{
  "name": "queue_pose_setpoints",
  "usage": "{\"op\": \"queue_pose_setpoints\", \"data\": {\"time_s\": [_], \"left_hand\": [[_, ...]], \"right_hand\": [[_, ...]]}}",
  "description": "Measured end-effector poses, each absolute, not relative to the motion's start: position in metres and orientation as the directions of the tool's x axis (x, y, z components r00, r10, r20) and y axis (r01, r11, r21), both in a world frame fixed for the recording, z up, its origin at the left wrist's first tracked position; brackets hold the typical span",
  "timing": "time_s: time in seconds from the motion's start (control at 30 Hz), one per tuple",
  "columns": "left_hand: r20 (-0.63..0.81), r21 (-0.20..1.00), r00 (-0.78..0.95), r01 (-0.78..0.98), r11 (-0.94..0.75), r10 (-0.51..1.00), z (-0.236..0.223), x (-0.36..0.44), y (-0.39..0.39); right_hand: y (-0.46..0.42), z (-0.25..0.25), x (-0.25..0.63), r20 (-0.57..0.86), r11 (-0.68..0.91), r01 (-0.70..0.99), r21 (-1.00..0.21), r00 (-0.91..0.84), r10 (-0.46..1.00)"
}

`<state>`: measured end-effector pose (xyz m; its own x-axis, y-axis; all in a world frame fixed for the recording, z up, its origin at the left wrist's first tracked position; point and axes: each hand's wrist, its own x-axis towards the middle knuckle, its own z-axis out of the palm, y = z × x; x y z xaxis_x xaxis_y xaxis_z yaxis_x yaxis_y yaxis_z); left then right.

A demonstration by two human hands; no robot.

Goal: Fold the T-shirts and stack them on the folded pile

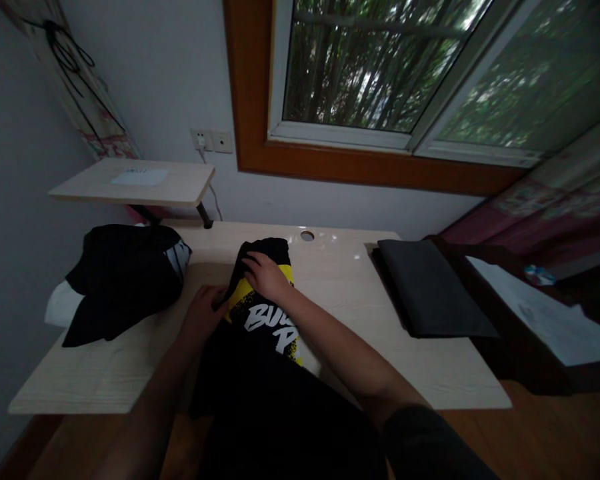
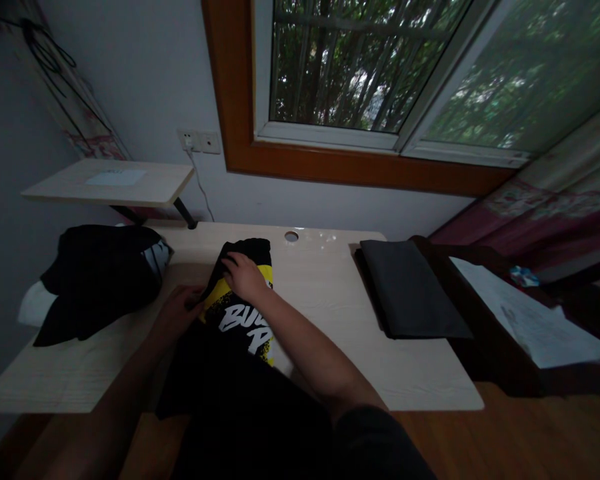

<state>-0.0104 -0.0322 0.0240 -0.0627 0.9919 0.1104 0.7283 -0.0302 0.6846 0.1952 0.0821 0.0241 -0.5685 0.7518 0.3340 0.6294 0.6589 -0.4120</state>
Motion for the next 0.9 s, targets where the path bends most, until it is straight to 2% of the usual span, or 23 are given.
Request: {"op": "queue_pose_setpoints", "data": {"time_s": [0.13, 0.3, 0.43, 0.53, 0.63, 0.73, 0.9], "left_hand": [[0.113, 0.666, -0.044, 0.744, -0.043, 0.993, 0.016, -0.012, -0.031], [0.189, 0.537, 0.044, 0.832, -0.141, 0.981, 0.009, -0.011, -0.030], [0.165, 0.451, 0.066, 0.883, -0.135, 0.984, 0.013, -0.010, -0.030], [0.106, 0.508, 0.063, 0.855, -0.109, 0.992, 0.022, -0.009, -0.028], [0.035, 0.579, 0.046, 0.813, -0.058, 0.998, 0.034, -0.008, -0.028], [-0.059, 0.591, 0.011, 0.806, 0.026, 0.998, 0.043, -0.006, -0.030], [-0.134, 0.597, -0.017, 0.797, 0.094, 0.991, 0.042, -0.008, -0.028]], "right_hand": [[0.052, 0.016, 0.208, 0.271, 0.757, 0.557, -0.341, -0.713, 0.647], [0.034, 0.015, 0.218, 0.250, 0.757, 0.568, -0.324, -0.720, 0.647], [0.023, 0.019, 0.232, 0.255, 0.736, 0.588, -0.336, -0.696, 0.672], [0.014, 0.023, 0.252, 0.282, 0.654, 0.677, -0.338, -0.591, 0.756], [0.007, 0.028, 0.276, 0.292, 0.458, 0.817, -0.351, -0.369, 0.882], [0.000, 0.031, 0.294, 0.261, 0.296, 0.884, -0.361, -0.209, 0.942], [-0.015, 0.033, 0.295, 0.178, 0.313, 0.831, -0.459, -0.259, 0.949]]}}
